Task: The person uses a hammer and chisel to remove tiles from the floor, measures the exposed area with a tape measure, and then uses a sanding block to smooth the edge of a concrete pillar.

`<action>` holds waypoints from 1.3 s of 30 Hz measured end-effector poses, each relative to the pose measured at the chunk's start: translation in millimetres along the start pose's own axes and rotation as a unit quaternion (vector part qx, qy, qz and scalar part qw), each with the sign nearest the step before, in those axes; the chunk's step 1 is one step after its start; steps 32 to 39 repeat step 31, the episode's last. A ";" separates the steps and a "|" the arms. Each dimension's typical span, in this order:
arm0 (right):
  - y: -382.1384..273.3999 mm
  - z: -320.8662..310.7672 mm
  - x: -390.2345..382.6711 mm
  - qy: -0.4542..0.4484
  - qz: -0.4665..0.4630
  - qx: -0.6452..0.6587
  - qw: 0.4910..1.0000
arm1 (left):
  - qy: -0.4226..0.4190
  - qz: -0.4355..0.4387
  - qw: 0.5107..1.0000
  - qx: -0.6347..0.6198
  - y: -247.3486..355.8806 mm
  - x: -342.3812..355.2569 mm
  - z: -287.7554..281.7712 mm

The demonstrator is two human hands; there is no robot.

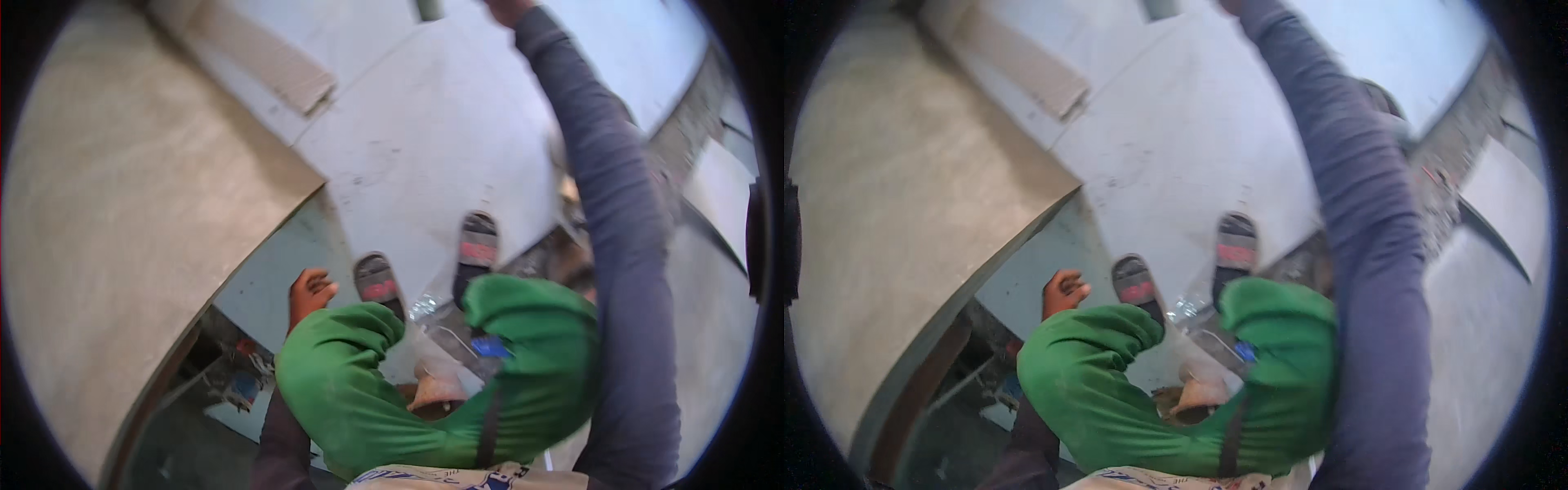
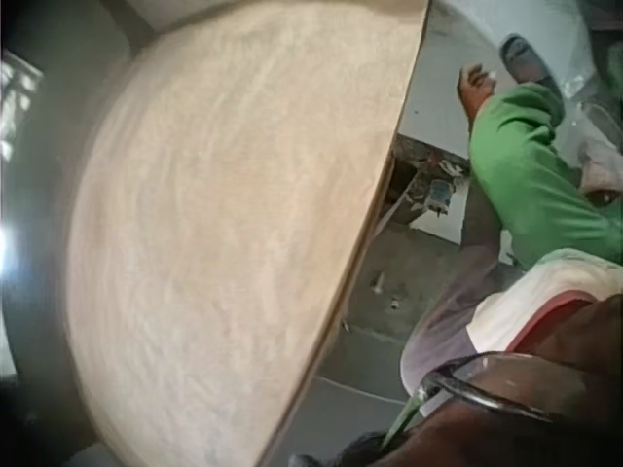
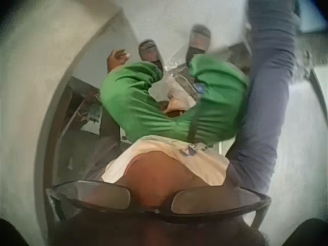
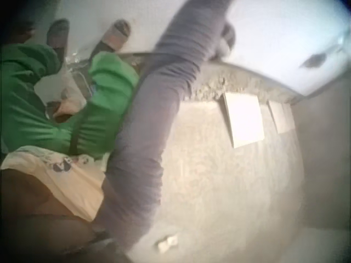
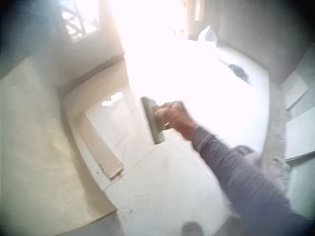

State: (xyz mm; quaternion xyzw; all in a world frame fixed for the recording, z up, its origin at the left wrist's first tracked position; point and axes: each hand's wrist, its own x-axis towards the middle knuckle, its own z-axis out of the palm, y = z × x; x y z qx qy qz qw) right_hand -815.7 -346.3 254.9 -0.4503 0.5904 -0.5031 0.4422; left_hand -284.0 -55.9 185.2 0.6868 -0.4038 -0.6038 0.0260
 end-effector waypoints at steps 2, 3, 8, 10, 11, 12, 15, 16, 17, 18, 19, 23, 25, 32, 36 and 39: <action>-0.3 -3.5 -19.0 0.041 0.044 -0.100 0.993 | -0.026 0.002 1.000 0.008 -28.8 -29.6 -37.4; -1.2 -2.4 -27.8 -0.044 0.138 -0.097 0.985 | -0.038 0.030 0.998 0.031 -51.3 -49.4 -72.9; -47.8 -9.6 -188.8 0.114 0.191 -0.116 0.968 | -0.007 -0.012 0.990 0.141 -56.6 -144.0 -112.9; -56.6 -29.5 -249.5 0.166 0.213 -0.145 0.952 | 0.011 -0.023 0.985 0.173 -38.0 -171.5 -112.4; -53.6 -43.3 -277.3 0.186 0.249 -0.198 0.930 | 0.017 -0.024 0.983 0.179 -23.3 -180.4 -109.9; -71.4 -47.9 -295.8 0.204 0.298 -0.130 0.923 | 0.029 -0.030 0.982 0.184 -7.9 -198.9 -114.9; -90.5 -82.1 -352.5 0.253 0.351 -0.152 0.889 | 0.045 -0.121 0.988 0.083 64.1 -241.4 -89.6; -97.6 -86.9 -360.2 0.254 0.358 -0.145 0.887 | 0.046 -0.125 0.987 0.093 90.1 -252.8 -83.9; -106.2 -87.5 -374.9 0.254 0.387 -0.151 0.874 | 0.010 -0.200 0.980 -0.014 113.0 -272.3 -83.9; -115.1 -92.8 -400.2 0.263 0.421 -0.156 0.854 | -0.029 -0.274 0.955 -0.112 136.2 -286.1 -81.7; -122.5 -96.4 -420.1 0.272 0.429 -0.148 0.848 | -0.032 -0.276 0.956 -0.097 148.2 -295.3 -77.9; -134.5 -93.0 -530.0 0.270 0.549 -0.187 0.769 | -0.064 -0.094 0.966 0.232 200.8 -305.0 -51.1; -136.1 -70.3 -589.0 0.328 0.559 -0.229 0.727 | -0.055 -0.103 0.974 0.194 253.9 -316.1 -26.8; -184.2 -13.4 -698.3 0.388 0.613 -0.072 0.685 | -0.128 -0.067 0.959 0.242 343.6 -318.7 18.3; -184.2 -13.4 -698.3 0.388 0.613 -0.072 0.685 | -0.128 -0.067 0.959 0.242 343.6 -318.7 18.3; -184.2 -13.4 -698.3 0.388 0.613 -0.072 0.685 | -0.128 -0.067 0.959 0.242 343.6 -318.7 18.3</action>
